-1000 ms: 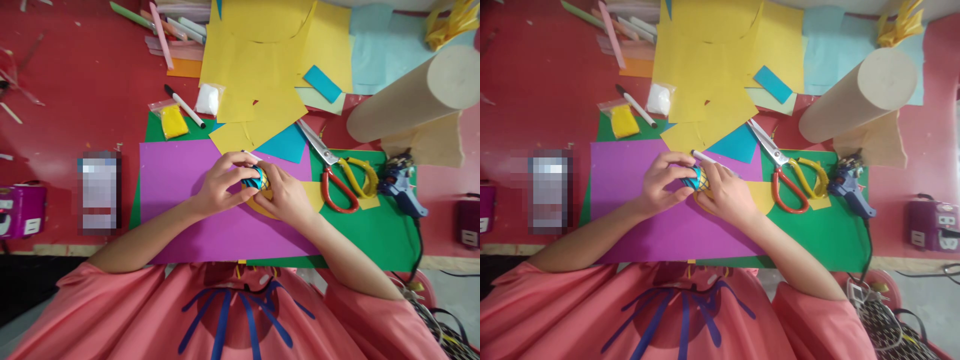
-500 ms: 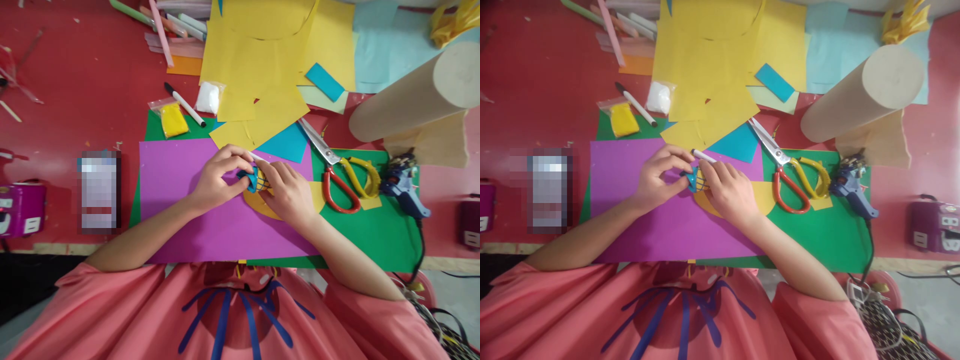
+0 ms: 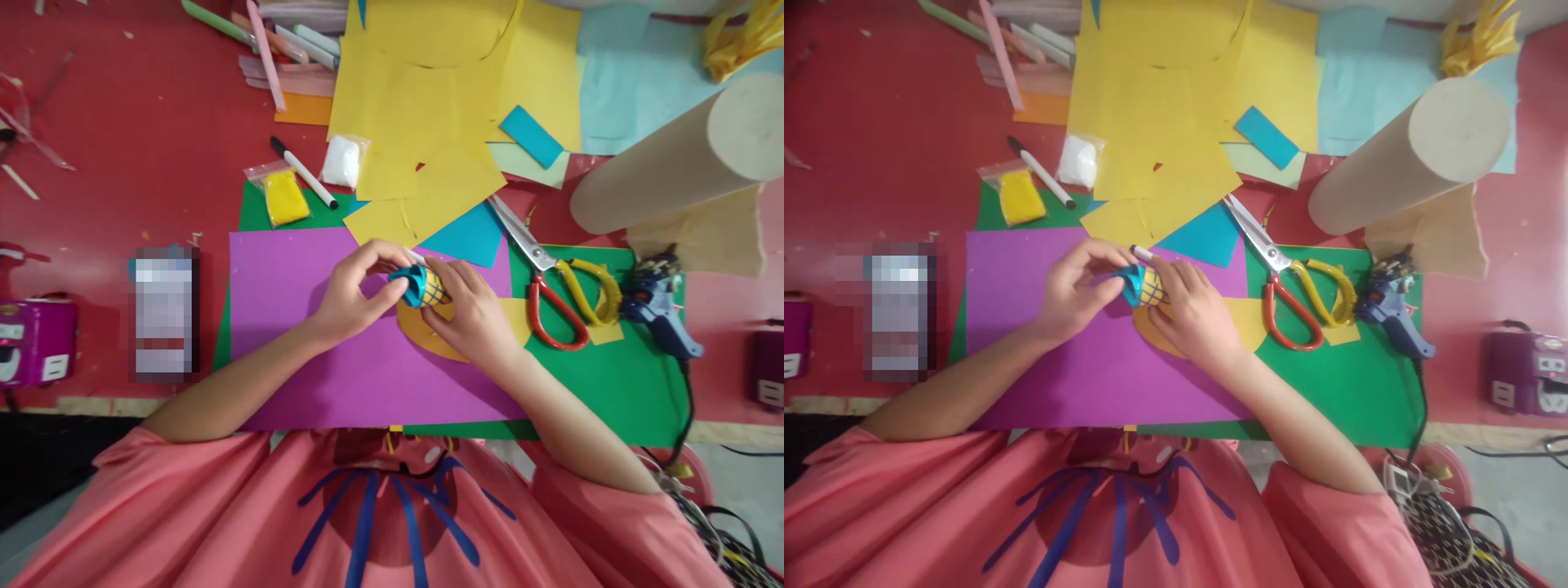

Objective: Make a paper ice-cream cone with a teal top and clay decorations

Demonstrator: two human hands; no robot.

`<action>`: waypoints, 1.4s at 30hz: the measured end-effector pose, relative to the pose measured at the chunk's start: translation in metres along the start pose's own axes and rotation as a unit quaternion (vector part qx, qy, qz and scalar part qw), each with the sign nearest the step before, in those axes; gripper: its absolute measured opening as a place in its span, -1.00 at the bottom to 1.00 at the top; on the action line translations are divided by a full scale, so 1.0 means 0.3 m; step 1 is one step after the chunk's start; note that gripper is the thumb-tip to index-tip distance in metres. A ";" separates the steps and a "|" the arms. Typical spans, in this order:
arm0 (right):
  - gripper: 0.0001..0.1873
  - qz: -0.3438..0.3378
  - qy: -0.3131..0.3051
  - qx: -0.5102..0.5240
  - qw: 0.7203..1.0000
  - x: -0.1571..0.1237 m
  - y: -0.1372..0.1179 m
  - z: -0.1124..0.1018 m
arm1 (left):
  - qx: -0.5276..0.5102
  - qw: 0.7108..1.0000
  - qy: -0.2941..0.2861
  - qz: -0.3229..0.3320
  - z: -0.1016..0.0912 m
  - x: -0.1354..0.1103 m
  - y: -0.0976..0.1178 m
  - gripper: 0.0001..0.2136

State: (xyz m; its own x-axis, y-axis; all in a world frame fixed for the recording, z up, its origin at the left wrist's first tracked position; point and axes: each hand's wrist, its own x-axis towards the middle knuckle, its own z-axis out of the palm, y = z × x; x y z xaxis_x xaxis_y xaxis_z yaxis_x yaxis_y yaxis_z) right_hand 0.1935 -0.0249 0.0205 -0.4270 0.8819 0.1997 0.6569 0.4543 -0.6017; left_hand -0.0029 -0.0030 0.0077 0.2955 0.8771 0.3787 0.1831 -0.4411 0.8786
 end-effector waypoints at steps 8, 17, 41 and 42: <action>-0.75 0.069 -0.068 0.260 0.961 -0.012 -0.026 0.045 | -0.087 0.995 -0.049 -0.009 0.042 -0.023 0.001 -0.46; -0.71 0.105 -0.048 0.333 0.936 -0.016 -0.032 0.069 | -0.147 0.989 -0.020 -0.020 0.028 -0.004 -0.007 -0.46; -0.59 0.182 -0.174 0.720 0.646 -0.006 -0.050 0.070 | -0.274 0.944 -0.075 -0.169 0.025 -0.004 -0.020 -0.45; -0.61 0.182 -0.167 0.724 0.644 -0.005 -0.043 0.073 | -0.293 0.934 -0.081 -0.185 0.024 0.000 -0.016 -0.49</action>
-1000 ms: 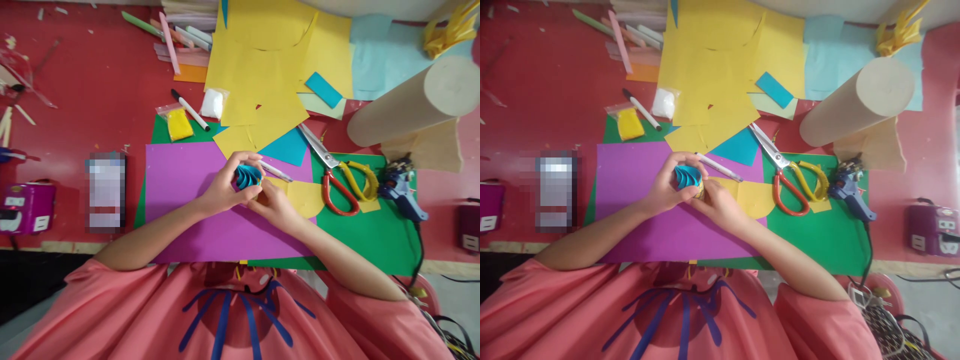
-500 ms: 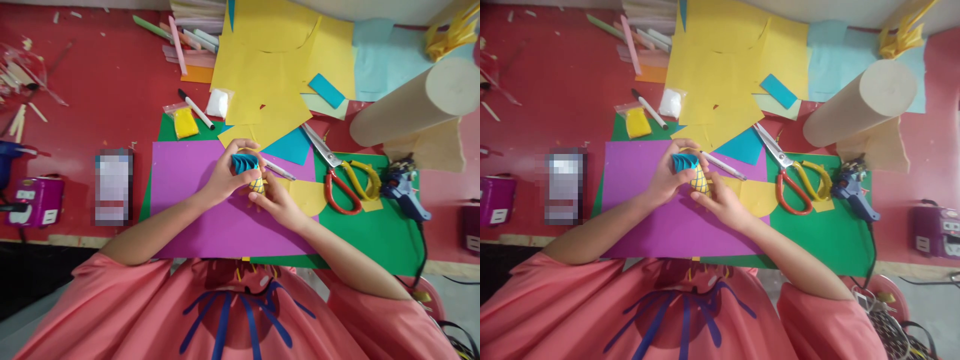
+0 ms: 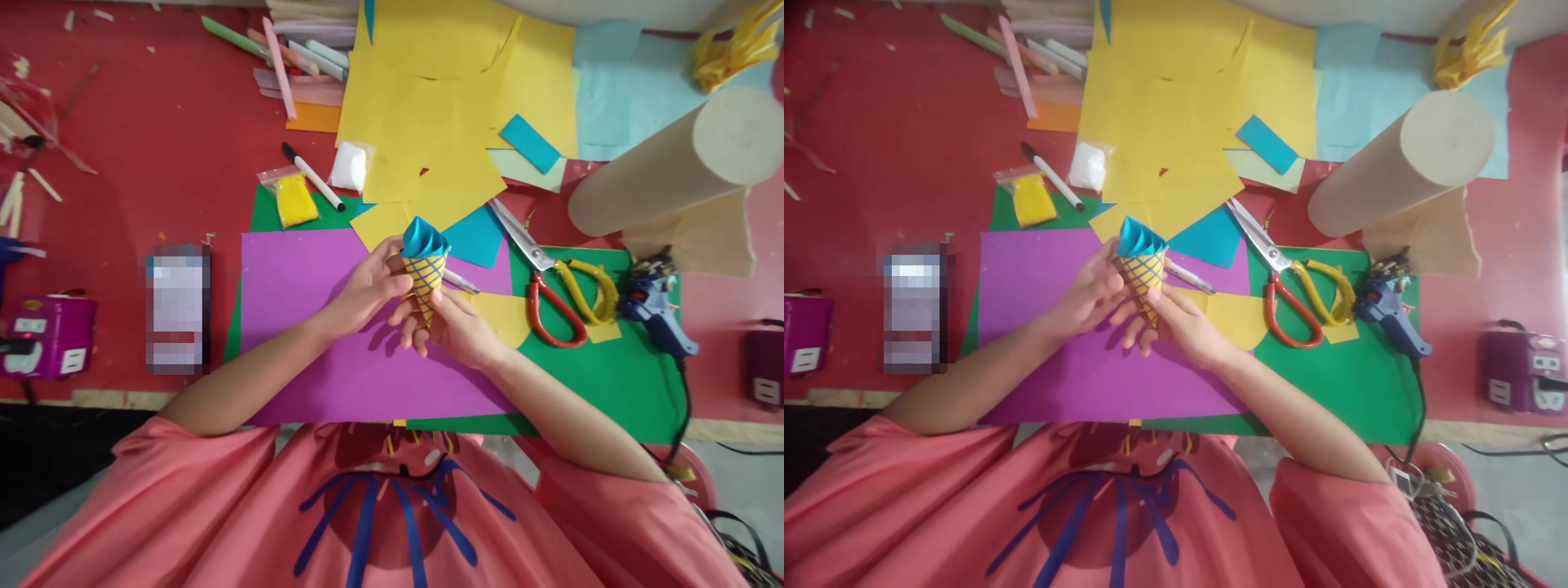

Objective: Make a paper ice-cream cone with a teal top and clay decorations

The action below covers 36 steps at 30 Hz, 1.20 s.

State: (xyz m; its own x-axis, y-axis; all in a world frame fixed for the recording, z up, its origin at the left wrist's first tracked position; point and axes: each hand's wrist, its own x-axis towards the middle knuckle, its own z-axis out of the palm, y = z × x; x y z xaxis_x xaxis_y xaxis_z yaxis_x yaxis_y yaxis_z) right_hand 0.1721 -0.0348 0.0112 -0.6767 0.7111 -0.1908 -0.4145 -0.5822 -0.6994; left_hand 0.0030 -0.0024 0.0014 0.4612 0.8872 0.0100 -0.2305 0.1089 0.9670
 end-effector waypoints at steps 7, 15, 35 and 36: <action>-0.54 0.014 0.066 -0.218 0.974 -0.007 -0.024 -0.016 | -0.054 0.994 0.072 -0.056 -0.001 0.023 0.004 -0.60; -0.82 -0.174 0.259 -0.544 0.779 -0.035 -0.135 -0.084 | 0.006 0.993 0.117 0.014 -0.045 0.048 -0.003 -0.57; -0.52 -0.103 0.192 -0.437 0.872 -0.018 -0.040 -0.047 | 0.152 0.987 0.052 -0.025 -0.021 0.010 0.047 -0.53; -0.52 -0.099 0.188 -0.416 0.884 -0.016 -0.039 -0.050 | 0.178 0.983 0.042 -0.024 -0.028 0.013 0.068 -0.56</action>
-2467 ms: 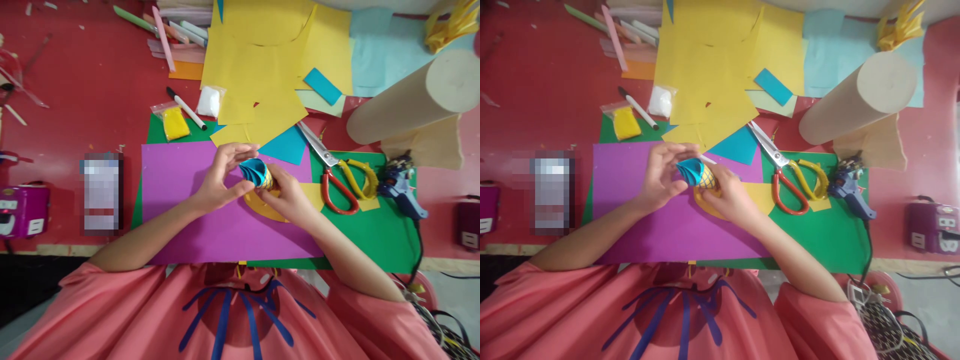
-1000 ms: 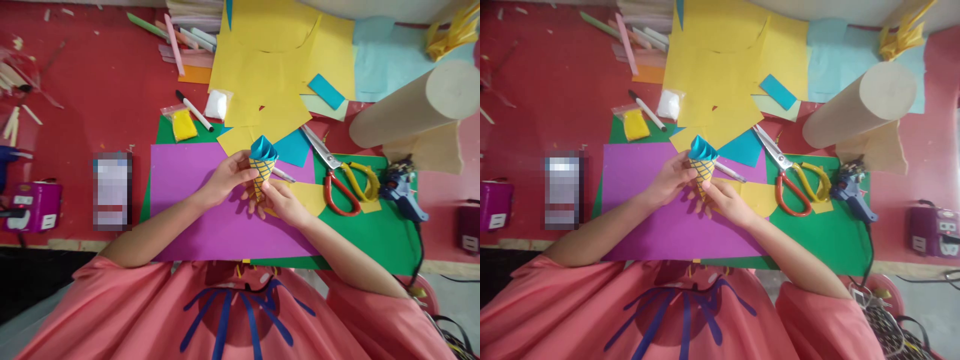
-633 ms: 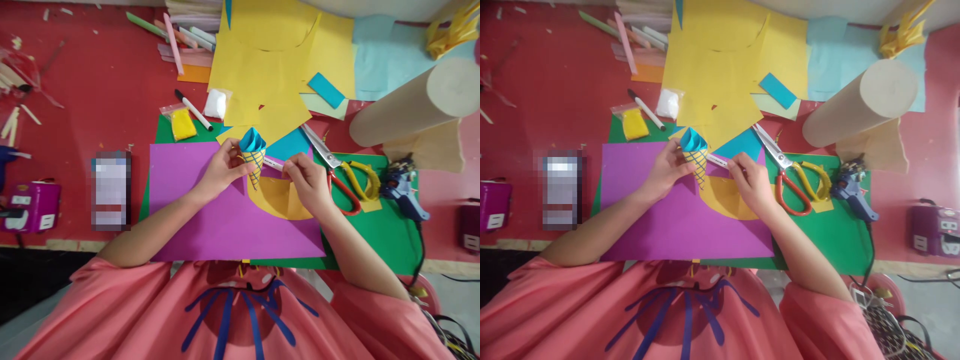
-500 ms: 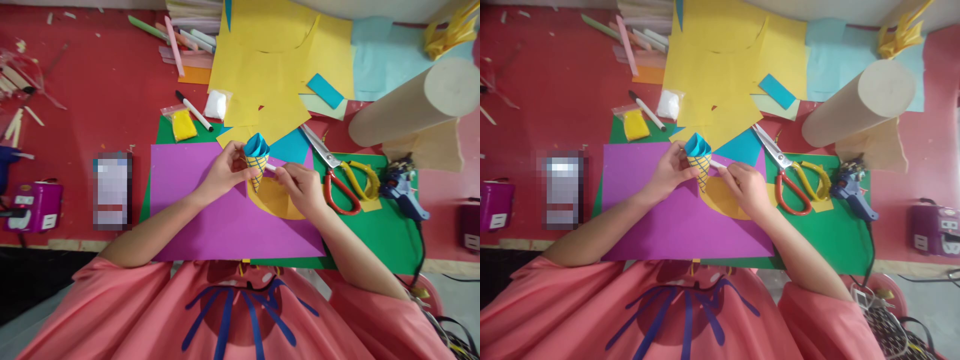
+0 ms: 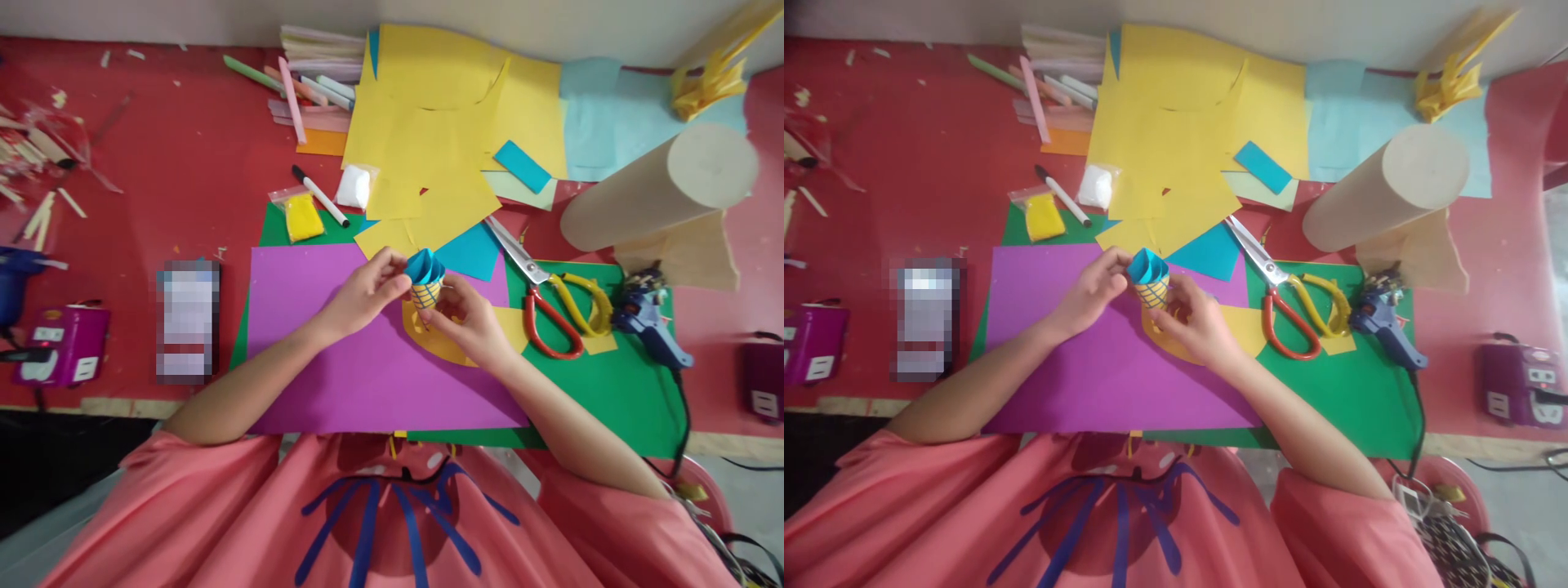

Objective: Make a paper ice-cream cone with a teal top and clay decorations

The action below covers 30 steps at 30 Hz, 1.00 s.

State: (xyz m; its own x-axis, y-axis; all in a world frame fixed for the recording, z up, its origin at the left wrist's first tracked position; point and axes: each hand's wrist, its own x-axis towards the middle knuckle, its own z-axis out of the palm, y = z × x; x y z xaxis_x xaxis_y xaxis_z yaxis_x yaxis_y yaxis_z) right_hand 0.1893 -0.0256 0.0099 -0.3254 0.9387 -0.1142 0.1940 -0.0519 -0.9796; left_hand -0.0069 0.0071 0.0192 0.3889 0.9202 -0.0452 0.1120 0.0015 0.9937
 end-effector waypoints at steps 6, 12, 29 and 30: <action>-0.51 0.032 -0.020 0.079 0.996 0.001 -0.005 0.000 | 0.032 0.997 -0.026 -0.060 -0.053 0.028 0.037 -0.74; -0.51 0.002 -0.018 0.097 0.995 -0.006 -0.003 0.013 | -0.148 0.960 -0.072 -0.224 -0.081 0.047 0.019 -0.71; -0.67 -0.006 -0.046 0.090 0.995 0.021 -0.035 0.030 | 0.148 0.985 0.081 -0.021 -0.214 0.051 0.075 -0.84; -0.71 -0.003 -0.054 0.080 0.995 0.027 -0.048 0.031 | 0.188 0.978 0.087 -0.030 -0.233 0.053 0.081 -0.88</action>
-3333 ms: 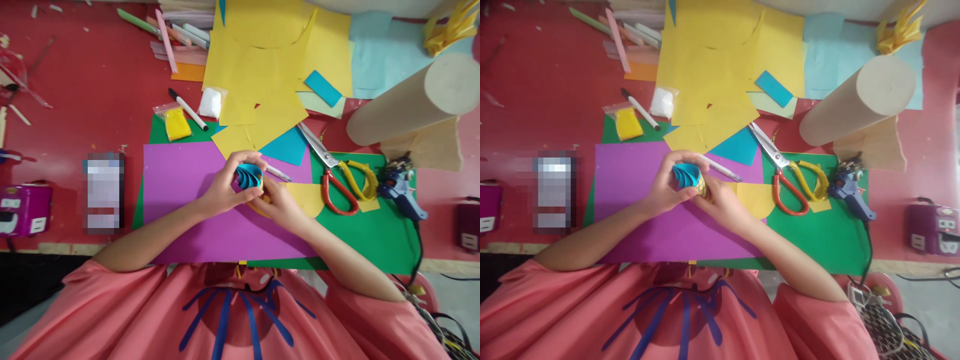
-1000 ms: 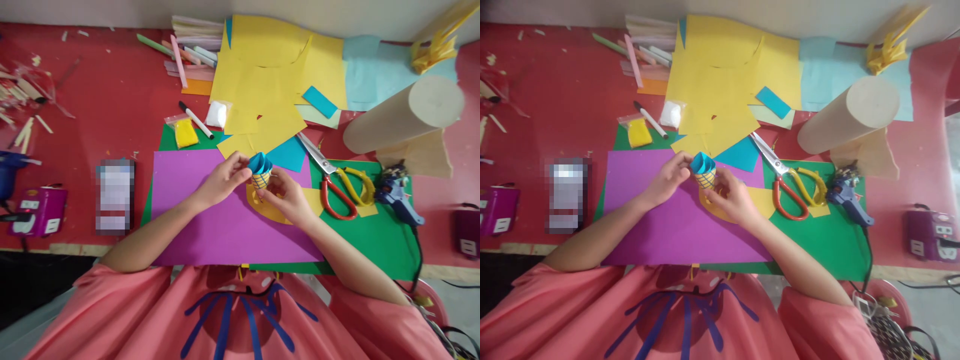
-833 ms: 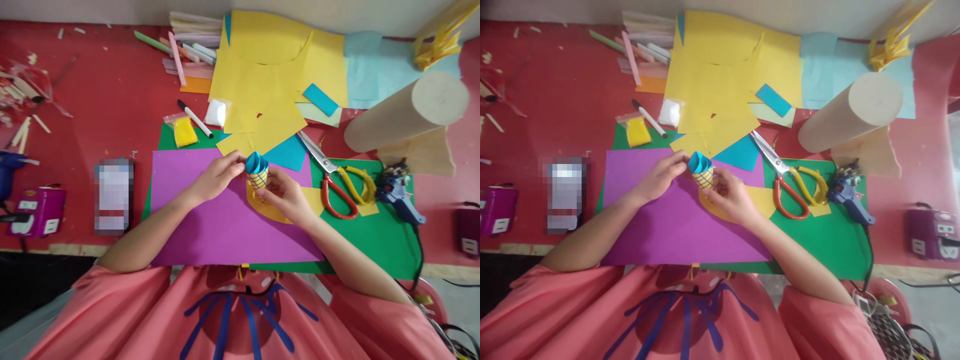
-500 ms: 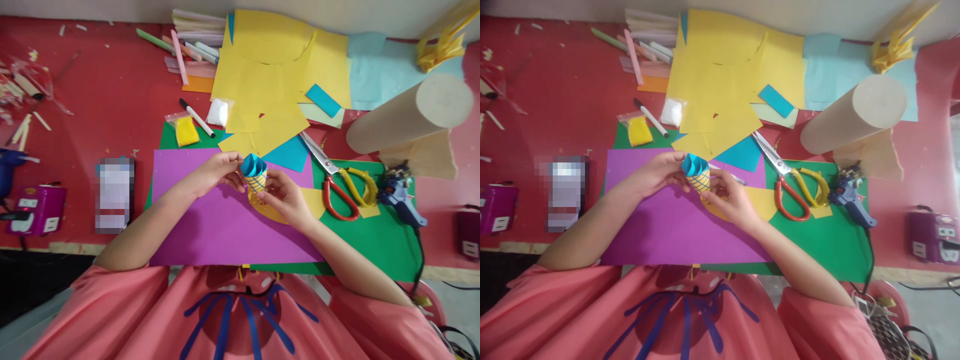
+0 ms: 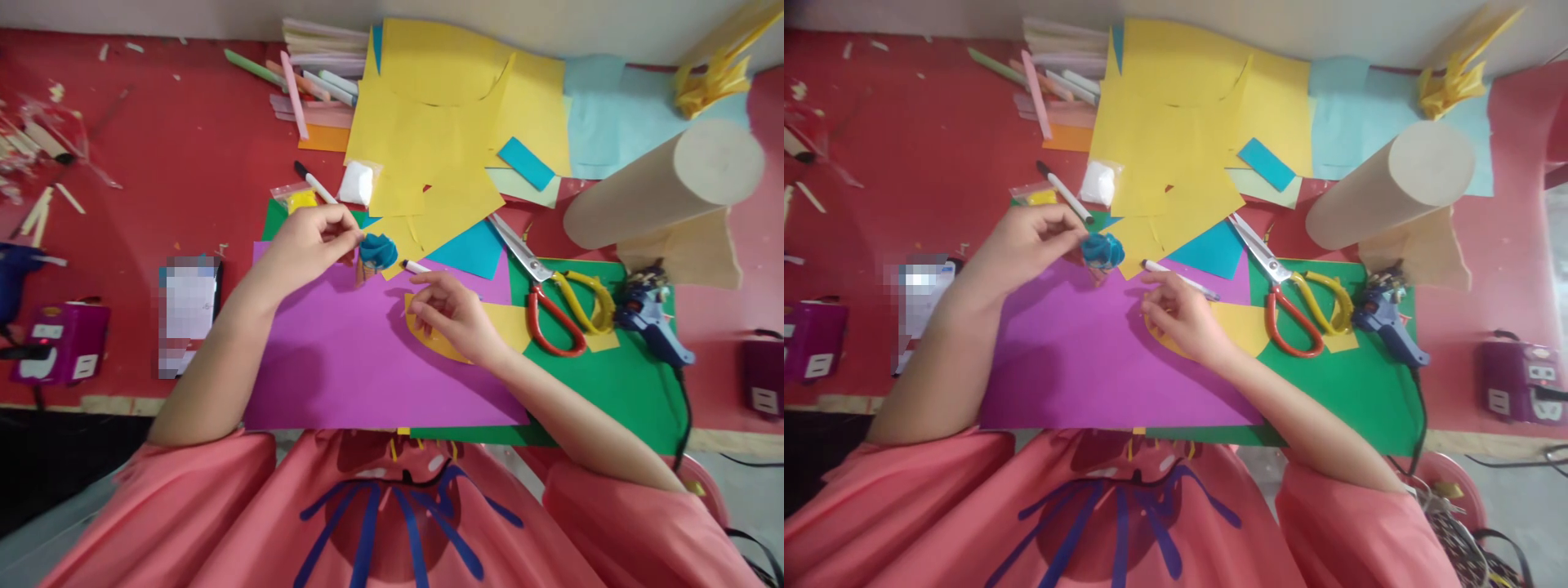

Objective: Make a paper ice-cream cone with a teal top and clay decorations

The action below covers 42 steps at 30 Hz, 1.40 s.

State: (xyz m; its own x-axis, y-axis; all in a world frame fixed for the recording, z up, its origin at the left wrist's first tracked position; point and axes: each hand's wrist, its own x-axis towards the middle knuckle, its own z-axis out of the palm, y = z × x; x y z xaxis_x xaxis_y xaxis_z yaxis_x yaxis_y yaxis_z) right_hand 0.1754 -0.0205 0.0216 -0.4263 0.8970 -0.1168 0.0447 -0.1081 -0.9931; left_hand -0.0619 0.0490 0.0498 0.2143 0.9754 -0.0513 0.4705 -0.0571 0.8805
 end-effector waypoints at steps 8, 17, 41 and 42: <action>-0.88 -0.059 -0.028 -0.238 0.969 0.019 -0.048 -0.021 | 0.056 0.986 0.103 0.118 -0.036 0.031 -0.059 -0.81; -0.88 -0.157 0.110 -0.565 0.802 0.021 0.036 -0.132 | -0.098 0.988 0.097 0.065 0.041 0.028 -0.093 -0.62; -0.91 -0.136 0.126 -0.531 0.827 0.054 0.019 -0.229 | 0.067 0.957 0.258 0.115 -0.098 0.063 -0.126 -0.28; -0.90 -0.140 0.162 -0.532 0.819 0.057 0.011 -0.241 | 0.021 0.962 0.237 0.132 -0.093 0.047 -0.095 -0.31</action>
State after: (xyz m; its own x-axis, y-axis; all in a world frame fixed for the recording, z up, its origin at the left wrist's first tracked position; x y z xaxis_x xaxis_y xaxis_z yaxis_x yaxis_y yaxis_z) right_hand 0.2334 0.0255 0.0159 -0.3009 0.9077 0.2924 0.8214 0.4024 -0.4041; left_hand -0.0961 0.0703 0.0372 -0.0781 0.9128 0.4010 0.4891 -0.3154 0.8132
